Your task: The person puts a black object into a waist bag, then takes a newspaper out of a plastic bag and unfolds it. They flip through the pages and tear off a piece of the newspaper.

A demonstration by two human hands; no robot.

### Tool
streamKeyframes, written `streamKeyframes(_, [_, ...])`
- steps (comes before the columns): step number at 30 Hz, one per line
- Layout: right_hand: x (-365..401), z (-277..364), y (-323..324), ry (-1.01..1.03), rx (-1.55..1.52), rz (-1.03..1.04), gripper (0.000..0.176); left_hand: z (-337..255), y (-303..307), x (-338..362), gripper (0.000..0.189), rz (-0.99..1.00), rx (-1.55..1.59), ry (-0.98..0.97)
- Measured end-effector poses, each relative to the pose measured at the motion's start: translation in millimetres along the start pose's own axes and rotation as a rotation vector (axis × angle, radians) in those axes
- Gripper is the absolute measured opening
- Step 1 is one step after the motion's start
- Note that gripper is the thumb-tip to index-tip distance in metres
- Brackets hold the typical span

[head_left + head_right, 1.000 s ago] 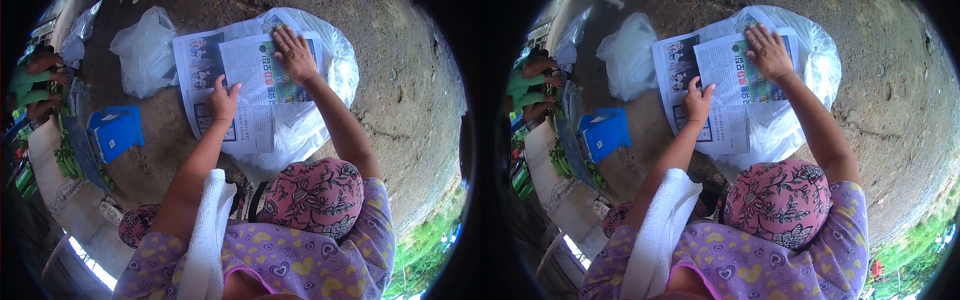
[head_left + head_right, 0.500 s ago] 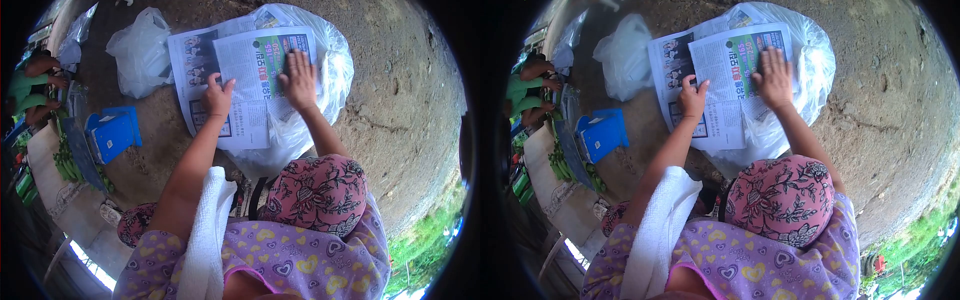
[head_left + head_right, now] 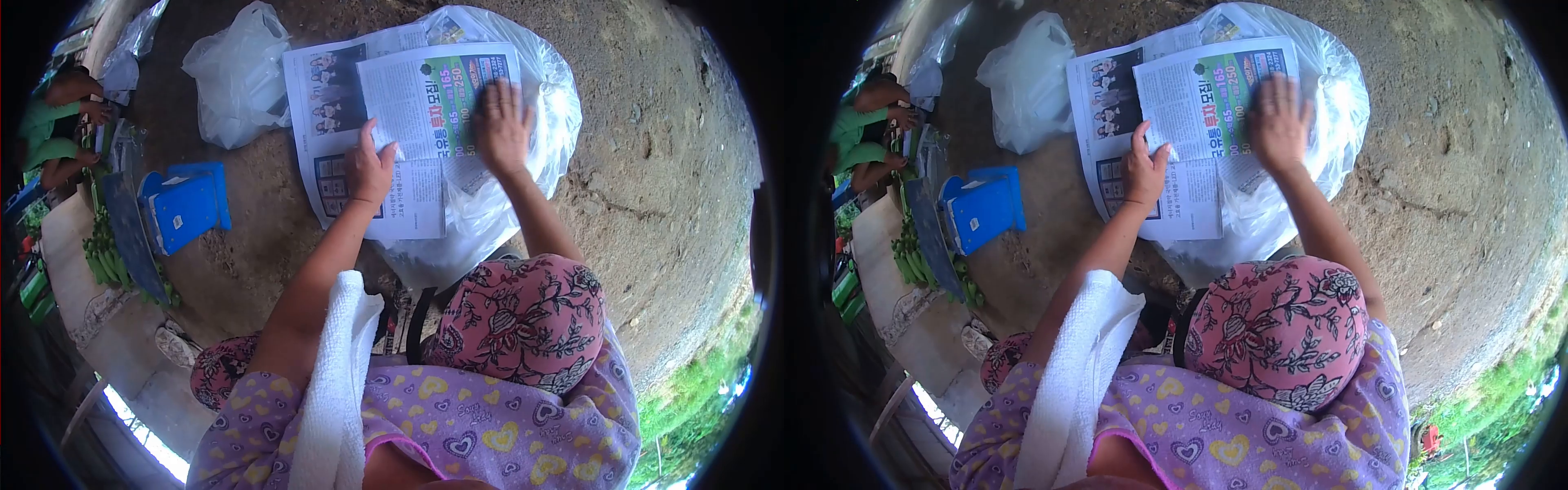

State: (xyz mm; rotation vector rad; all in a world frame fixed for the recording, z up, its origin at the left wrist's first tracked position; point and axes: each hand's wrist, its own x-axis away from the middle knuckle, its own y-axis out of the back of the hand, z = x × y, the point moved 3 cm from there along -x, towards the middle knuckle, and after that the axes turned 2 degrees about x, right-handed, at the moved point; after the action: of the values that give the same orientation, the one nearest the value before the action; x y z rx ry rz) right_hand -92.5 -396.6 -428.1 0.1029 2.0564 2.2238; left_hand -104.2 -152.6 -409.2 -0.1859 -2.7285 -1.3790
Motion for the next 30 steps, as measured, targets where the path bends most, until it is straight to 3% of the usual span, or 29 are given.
streamKeyframes(2, [9.4, 42.9, -9.2, 0.243, -0.361, 0.029, 0.056, -4.0, 0.0, -1.3, 0.052, -0.007, -0.038, -0.027])
streamKeyframes(4, [29.5, 90.6, -1.9, 0.441, -0.378, 0.177, 0.055, -6.1, 0.6, -1.7, 0.051, -0.007, -0.077, -0.057])
streamKeyframes(7, [12.2, 83.6, 1.4, 0.388, -0.4, 0.089, 0.054, -2.9, 2.0, -0.4, 0.048, -0.038, -0.101, -0.138])
streamKeyframes(16, [-75.1, -8.7, -16.0, 0.031, -0.157, -0.011, 0.058, 0.5, 0.4, -10.4, 0.039, -0.005, -0.086, 0.005])
streamKeyframes(20, [-30.0, 31.3, -15.1, 0.176, -0.179, -0.06, 0.057, 3.0, 0.6, -6.4, 0.033, -0.045, -0.09, -0.075])
streamKeyframes(21, [-9.6, 51.8, -8.0, 0.281, -0.282, 0.066, 0.055, 1.9, 1.4, -4.3, 0.031, -0.055, -0.11, -0.1])
streamKeyframes(24, [28.9, 75.0, 6.3, 0.438, -0.427, 0.135, 0.057, 3.2, 0.1, -4.1, 0.024, -0.065, -0.126, -0.202])
streamKeyframes(28, [-3.5, 27.9, 2.3, 0.195, -0.247, 0.139, 0.059, 5.0, 6.8, -4.2, 0.02, 0.007, -0.236, -0.174])
streamKeyframes(30, [-14.1, 0.0, -3.1, 0.078, -0.2, 0.007, 0.06, 4.6, 9.3, -4.0, 0.023, 0.003, -0.241, -0.147])
